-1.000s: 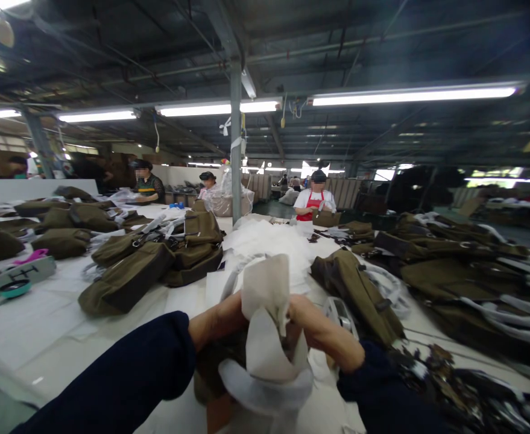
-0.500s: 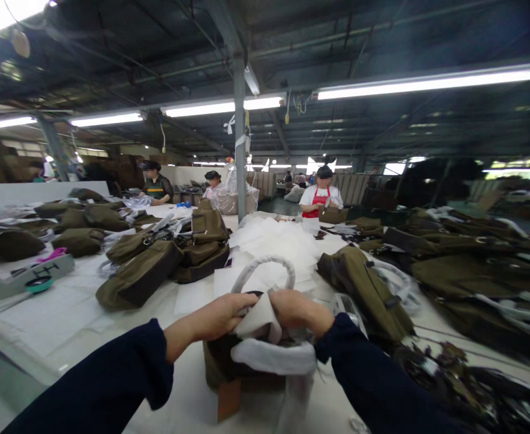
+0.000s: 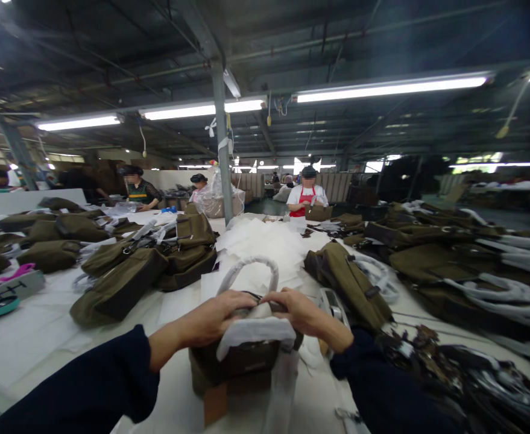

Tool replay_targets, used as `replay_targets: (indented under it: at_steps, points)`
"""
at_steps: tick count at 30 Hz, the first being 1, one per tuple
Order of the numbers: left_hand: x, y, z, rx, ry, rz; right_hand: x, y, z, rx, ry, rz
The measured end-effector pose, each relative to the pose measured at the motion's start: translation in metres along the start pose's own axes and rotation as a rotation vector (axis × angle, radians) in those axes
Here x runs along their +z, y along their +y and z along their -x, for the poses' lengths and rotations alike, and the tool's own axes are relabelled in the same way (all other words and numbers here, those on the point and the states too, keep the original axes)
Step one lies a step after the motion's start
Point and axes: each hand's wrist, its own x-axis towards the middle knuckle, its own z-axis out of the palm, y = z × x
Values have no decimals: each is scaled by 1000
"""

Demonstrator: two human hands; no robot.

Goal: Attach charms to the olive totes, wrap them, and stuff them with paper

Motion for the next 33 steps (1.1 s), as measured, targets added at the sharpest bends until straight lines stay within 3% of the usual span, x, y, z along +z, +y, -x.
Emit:
replay_targets:
  at_steps: [2, 4, 9, 13, 16, 20, 21, 25, 27, 30, 33]
  points:
    - [-5, 13, -6, 9, 41, 75, 0, 0, -3, -30, 10, 0]
    - [-4, 18, -11, 31, 8, 43, 0, 2, -3, -45, 11, -25]
    - [10, -7, -5, -39, -56, -174, 5, 21, 7, 34, 12, -240]
    - [9, -19, 10, -82, -123, -274, 13, 28, 6, 35, 62, -275]
    - [-1, -7, 11, -86, -188, -315, 15, 22, 1, 23, 116, -246]
    - [-4, 12, -12, 55, -74, -219, 16, 20, 3, 27, 150, -406]
    - [0, 13, -19, 94, -60, -170, 16, 24, 6, 32, 197, -436]
    - [20, 5, -37, 150, -111, -83, 23, 46, 25, 195, 582, -304]
    - [26, -2, -39, 115, -106, -84, 29, 57, 34, 334, 529, -286]
    - [29, -8, -35, 70, -109, -64, 39, 63, 40, 447, 294, -416]
    - [32, -14, -28, 51, -136, -25, 46, 56, 42, 427, 290, -590]
